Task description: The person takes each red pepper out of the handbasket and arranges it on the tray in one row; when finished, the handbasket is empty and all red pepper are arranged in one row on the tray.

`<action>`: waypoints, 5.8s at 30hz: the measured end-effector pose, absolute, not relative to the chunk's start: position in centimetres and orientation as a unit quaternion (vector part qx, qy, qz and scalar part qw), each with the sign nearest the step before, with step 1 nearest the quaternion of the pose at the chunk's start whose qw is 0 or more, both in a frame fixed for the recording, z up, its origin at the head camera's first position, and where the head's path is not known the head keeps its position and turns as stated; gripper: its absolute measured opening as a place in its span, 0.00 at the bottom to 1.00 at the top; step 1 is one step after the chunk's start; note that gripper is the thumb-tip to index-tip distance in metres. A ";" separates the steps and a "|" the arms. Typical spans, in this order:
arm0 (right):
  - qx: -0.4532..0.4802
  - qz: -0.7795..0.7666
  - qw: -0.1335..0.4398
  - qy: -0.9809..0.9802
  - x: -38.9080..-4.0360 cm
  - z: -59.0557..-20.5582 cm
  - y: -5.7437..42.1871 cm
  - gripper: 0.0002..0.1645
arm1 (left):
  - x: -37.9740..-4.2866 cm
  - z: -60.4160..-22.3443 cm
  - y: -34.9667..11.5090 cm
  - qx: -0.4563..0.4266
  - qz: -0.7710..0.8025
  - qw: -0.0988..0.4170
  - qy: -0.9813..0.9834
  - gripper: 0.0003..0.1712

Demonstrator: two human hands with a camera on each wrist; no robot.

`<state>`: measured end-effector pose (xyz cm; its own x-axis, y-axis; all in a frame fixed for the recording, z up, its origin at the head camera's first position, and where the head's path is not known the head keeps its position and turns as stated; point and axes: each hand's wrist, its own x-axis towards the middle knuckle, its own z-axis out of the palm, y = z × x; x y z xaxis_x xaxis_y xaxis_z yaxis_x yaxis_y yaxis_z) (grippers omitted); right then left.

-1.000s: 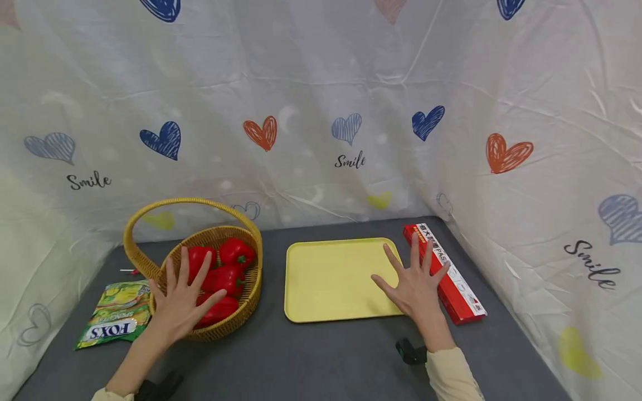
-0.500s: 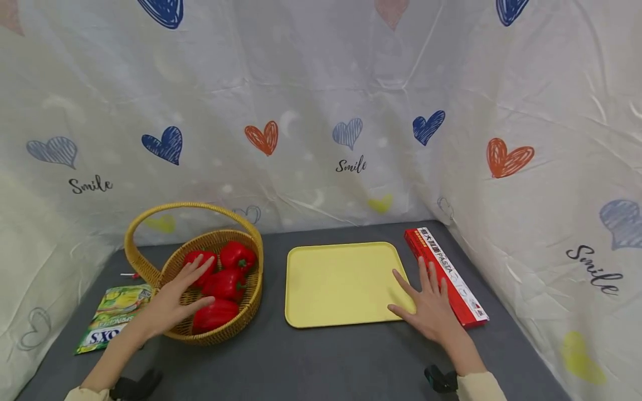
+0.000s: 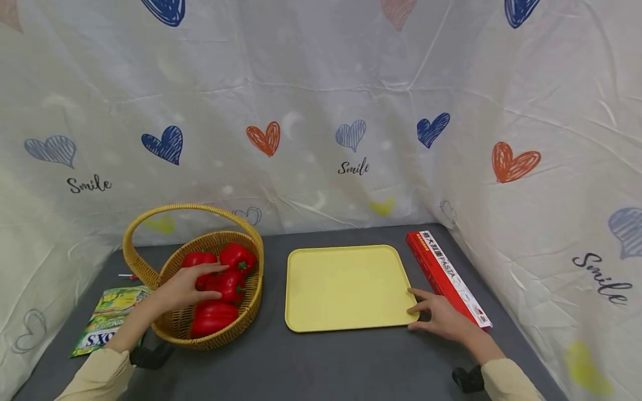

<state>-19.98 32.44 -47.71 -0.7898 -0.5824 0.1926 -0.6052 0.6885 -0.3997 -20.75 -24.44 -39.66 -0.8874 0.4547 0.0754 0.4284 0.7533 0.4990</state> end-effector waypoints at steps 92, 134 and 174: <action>0.284 0.347 -0.013 -0.894 -21.2 -49.2 33.2 0.11 | -18.0 -42.2 -11.4 0.228 0.773 0.187 0.562 0.40; 0.301 0.344 -0.011 -0.889 -20.2 -49.3 33.4 0.13 | -33.3 -48.4 6.0 0.212 0.718 0.177 0.639 0.35; 0.274 0.348 -0.039 -0.896 -19.2 -49.4 34.1 0.12 | -33.6 -47.5 10.9 0.230 0.665 0.110 0.701 0.36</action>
<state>-19.23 34.12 -49.36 -0.8469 -0.5179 0.1205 -0.4631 0.6071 -0.6457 -33.64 10.94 -47.52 -0.8697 0.4696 0.1519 0.1764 0.0084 0.9843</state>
